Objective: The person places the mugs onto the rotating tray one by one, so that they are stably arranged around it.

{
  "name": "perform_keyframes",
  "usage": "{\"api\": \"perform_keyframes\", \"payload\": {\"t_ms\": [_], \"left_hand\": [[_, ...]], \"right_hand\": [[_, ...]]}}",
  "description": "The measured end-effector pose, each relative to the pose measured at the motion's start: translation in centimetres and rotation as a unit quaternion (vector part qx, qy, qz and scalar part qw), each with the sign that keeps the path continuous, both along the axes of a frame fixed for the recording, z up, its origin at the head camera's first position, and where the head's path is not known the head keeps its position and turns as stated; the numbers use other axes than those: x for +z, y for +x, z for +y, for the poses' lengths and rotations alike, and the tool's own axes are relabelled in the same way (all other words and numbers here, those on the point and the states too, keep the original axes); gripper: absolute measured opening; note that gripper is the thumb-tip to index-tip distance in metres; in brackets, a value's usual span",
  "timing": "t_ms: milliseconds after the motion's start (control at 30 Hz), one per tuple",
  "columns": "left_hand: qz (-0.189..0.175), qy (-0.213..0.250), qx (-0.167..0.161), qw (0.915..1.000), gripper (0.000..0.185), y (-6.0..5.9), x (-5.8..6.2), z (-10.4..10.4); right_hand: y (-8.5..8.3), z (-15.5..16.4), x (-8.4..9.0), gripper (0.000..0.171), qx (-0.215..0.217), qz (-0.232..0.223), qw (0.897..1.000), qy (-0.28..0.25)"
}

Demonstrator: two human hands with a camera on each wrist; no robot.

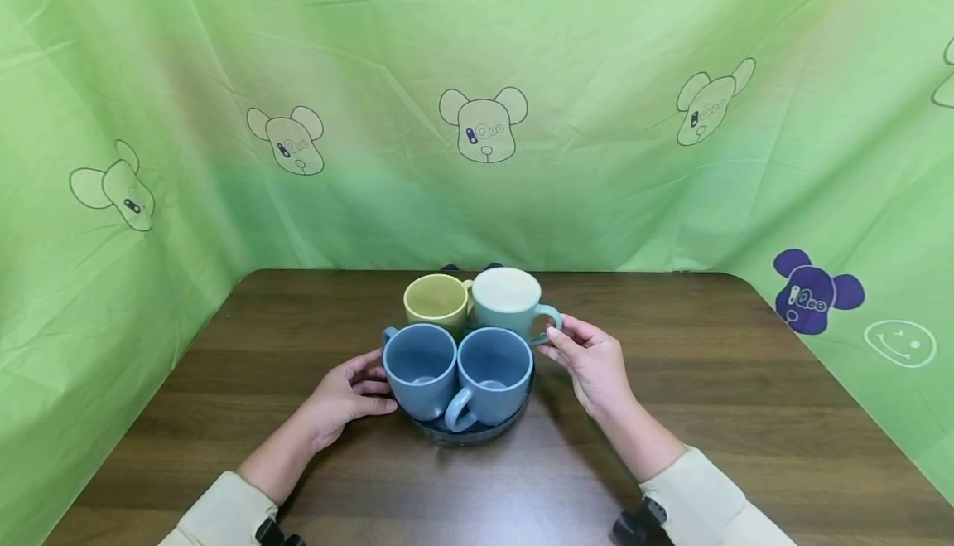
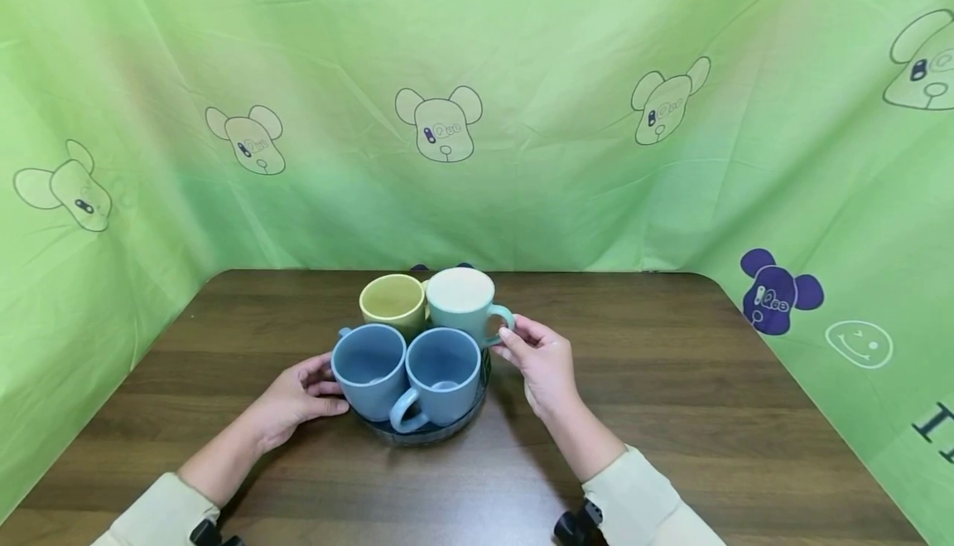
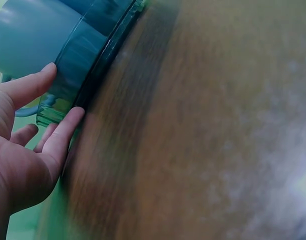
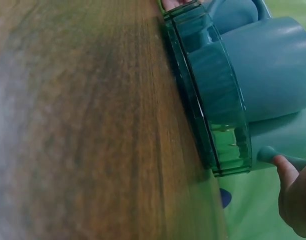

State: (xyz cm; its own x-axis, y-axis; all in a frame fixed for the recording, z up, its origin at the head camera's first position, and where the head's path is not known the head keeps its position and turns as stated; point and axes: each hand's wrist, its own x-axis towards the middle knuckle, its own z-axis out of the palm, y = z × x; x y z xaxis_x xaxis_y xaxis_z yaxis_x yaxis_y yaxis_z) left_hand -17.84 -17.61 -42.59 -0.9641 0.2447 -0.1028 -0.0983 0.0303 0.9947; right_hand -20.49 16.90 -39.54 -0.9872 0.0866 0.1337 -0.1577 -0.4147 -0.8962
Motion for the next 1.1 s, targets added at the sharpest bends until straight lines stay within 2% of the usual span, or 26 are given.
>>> {"api": "perform_keyframes", "payload": {"t_ms": [367,633,800,900,1000,1100], "left_hand": [[0.002,-0.009,0.003,1.0,0.086,0.1,0.1,0.2],[0.002,-0.018,0.01,0.9998,0.085,0.1,0.1,0.2],[-0.002,-0.018,0.018,0.9997,0.086,0.1,0.0,0.4],[-0.005,-0.018,0.022,0.9996,0.086,0.0,0.0,0.4],[-0.007,-0.018,0.023,0.9995,0.087,0.1,0.0,0.4],[-0.008,-0.018,0.021,0.9996,0.088,0.1,-0.1,0.4]], "right_hand": [[-0.3,-0.7,-0.5,0.03,-0.005,-0.028,1.0,0.012],[-0.5,-0.5,-0.9,0.02,0.003,-0.059,0.997,0.047],[-0.7,0.0,-0.7,0.026,0.026,-0.053,0.991,0.119],[-1.0,0.3,-0.6,0.031,0.024,-0.042,0.98,0.191],[-1.1,0.4,-0.5,0.03,0.019,-0.034,0.967,0.252],[-1.3,0.4,-0.6,0.027,0.017,-0.027,0.959,0.282]]}}
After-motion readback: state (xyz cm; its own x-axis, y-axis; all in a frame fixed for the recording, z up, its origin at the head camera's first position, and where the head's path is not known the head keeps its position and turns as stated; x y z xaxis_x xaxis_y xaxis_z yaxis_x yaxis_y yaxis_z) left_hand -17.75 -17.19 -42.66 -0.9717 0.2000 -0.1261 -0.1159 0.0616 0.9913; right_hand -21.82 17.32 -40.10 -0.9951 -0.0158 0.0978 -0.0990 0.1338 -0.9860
